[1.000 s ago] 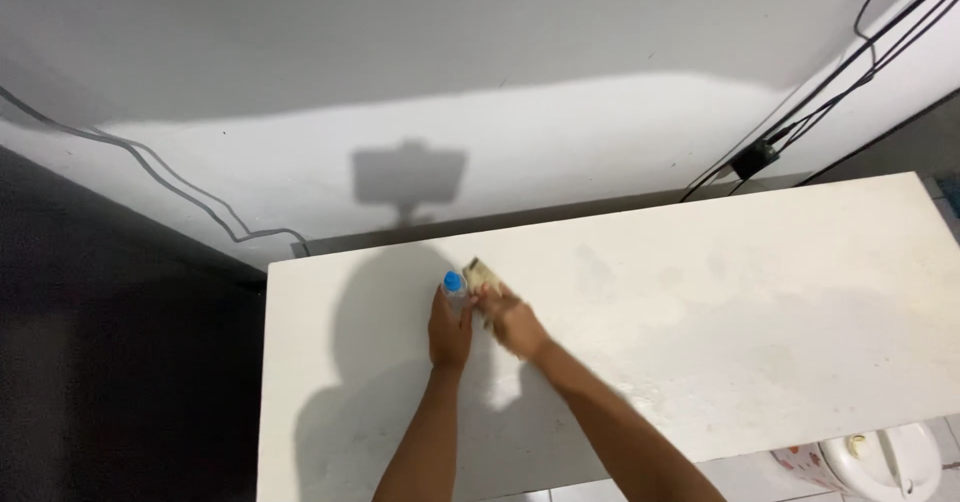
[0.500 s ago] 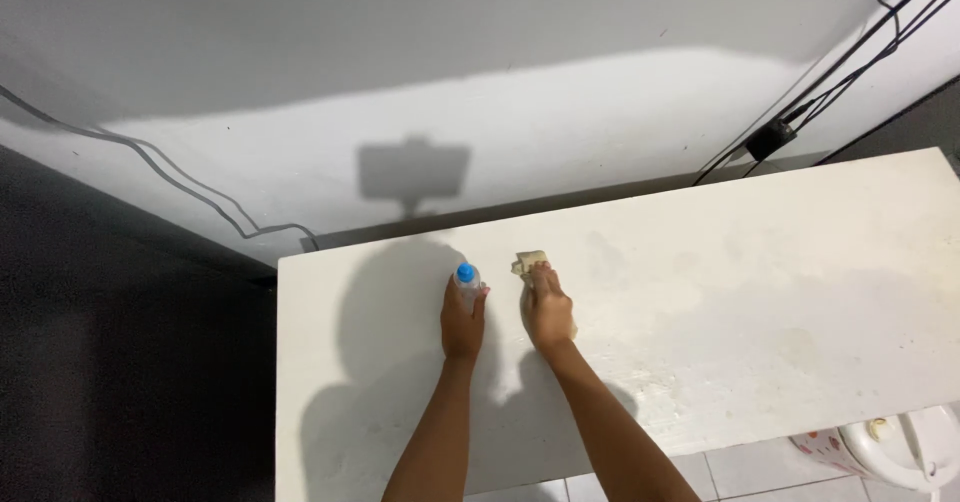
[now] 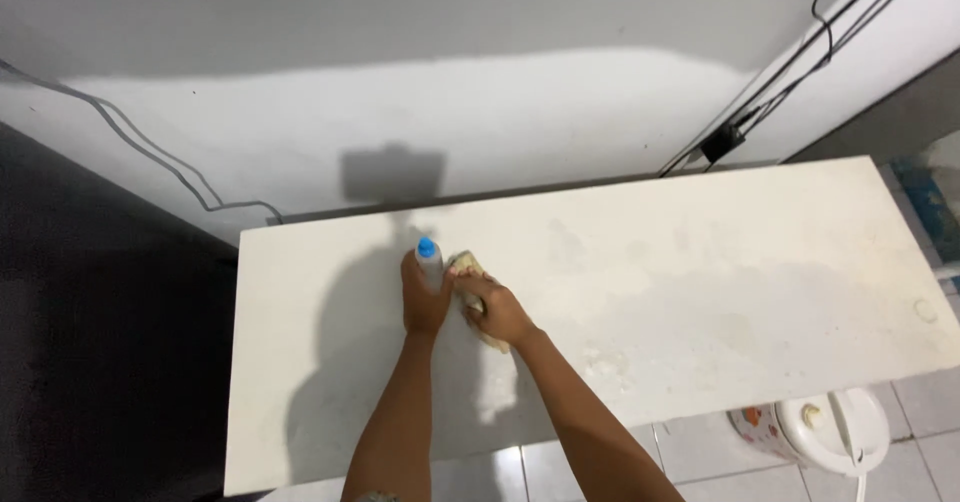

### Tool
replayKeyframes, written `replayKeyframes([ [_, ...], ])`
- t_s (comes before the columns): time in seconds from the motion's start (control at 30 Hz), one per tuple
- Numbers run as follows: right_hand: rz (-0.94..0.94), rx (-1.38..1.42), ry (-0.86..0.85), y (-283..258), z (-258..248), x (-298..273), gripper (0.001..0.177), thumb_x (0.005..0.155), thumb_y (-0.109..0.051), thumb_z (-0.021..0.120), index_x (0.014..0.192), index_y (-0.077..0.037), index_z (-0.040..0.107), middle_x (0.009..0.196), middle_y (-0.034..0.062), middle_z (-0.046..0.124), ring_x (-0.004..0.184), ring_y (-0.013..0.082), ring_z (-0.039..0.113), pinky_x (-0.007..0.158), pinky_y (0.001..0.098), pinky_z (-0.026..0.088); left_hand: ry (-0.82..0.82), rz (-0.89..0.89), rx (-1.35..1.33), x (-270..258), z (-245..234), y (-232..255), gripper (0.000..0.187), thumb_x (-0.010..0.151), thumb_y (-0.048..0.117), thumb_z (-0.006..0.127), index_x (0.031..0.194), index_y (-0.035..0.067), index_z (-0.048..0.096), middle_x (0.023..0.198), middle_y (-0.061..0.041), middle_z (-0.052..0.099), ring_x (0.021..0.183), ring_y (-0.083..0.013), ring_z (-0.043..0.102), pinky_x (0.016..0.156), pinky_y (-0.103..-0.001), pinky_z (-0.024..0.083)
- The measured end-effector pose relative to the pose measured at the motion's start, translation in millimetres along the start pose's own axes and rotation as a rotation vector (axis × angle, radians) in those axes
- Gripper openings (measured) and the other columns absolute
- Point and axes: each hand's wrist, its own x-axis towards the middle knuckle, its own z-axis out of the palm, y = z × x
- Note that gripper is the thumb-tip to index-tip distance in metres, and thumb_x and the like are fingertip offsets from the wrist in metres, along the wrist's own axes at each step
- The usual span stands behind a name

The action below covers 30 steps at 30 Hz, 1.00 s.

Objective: Cleaning various surfaces including a cabinet top and door handle using a spray bottle and cloth.

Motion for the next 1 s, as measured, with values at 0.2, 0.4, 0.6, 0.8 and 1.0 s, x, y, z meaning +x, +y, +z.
replayKeyframes([
  [0.2,0.244,-0.106,0.247,-37,3,-38,0.075,0.079,-0.018,0.081,0.145,0.000,0.049,0.156,0.0268,0.041,0.146,0.0419,0.035,0.117,0.0528,0.037,0.045,0.077,-0.064,-4,1,-2,0.081,0.091,0.032,0.075,0.149,-0.009,0.036,0.147,-0.035,0.040,0.135,-0.0494,0.038,0.106,-0.055,0.037],
  [0.4,0.490,-0.346,0.171,-17,1,-65,0.069,0.074,-0.021,0.088,0.134,0.002,0.062,0.155,0.0286,0.040,0.144,0.0463,0.026,0.117,0.0616,0.022,-0.030,0.312,0.009,-42,8,6,0.047,0.099,0.005,0.059,0.145,0.004,0.048,0.147,-0.018,0.051,0.145,-0.0363,0.043,0.124,-0.053,0.040],
  [0.6,0.366,0.008,0.180,8,-29,-59,0.035,0.077,-0.004,0.073,0.112,-0.005,0.076,0.127,0.0134,0.071,0.104,0.0303,0.074,0.086,0.0373,0.064,-0.019,0.535,0.246,-38,-10,66,0.037,0.085,0.000,0.067,0.121,0.010,0.068,0.141,-0.015,0.058,0.142,-0.0407,0.039,0.115,-0.069,0.027],
  [0.8,0.414,-0.014,0.063,10,-60,-45,0.030,0.078,0.003,0.074,0.107,-0.002,0.077,0.103,0.0175,0.077,0.084,0.0294,0.075,0.077,0.0387,0.059,-0.103,0.495,0.194,-38,-2,59,0.019,0.086,0.001,0.072,0.104,0.007,0.074,0.115,-0.010,0.071,0.115,-0.0361,0.065,0.116,-0.065,0.033],
  [1.0,0.391,-0.006,0.200,48,-70,-61,0.025,0.082,-0.001,0.070,0.105,-0.007,0.080,0.097,0.0128,0.079,0.081,0.0229,0.075,0.076,0.0361,0.061,-0.187,0.464,0.005,-38,22,27,0.019,0.098,0.006,0.074,0.116,0.006,0.070,0.109,-0.013,0.072,0.097,-0.0291,0.070,0.093,-0.045,0.056],
])
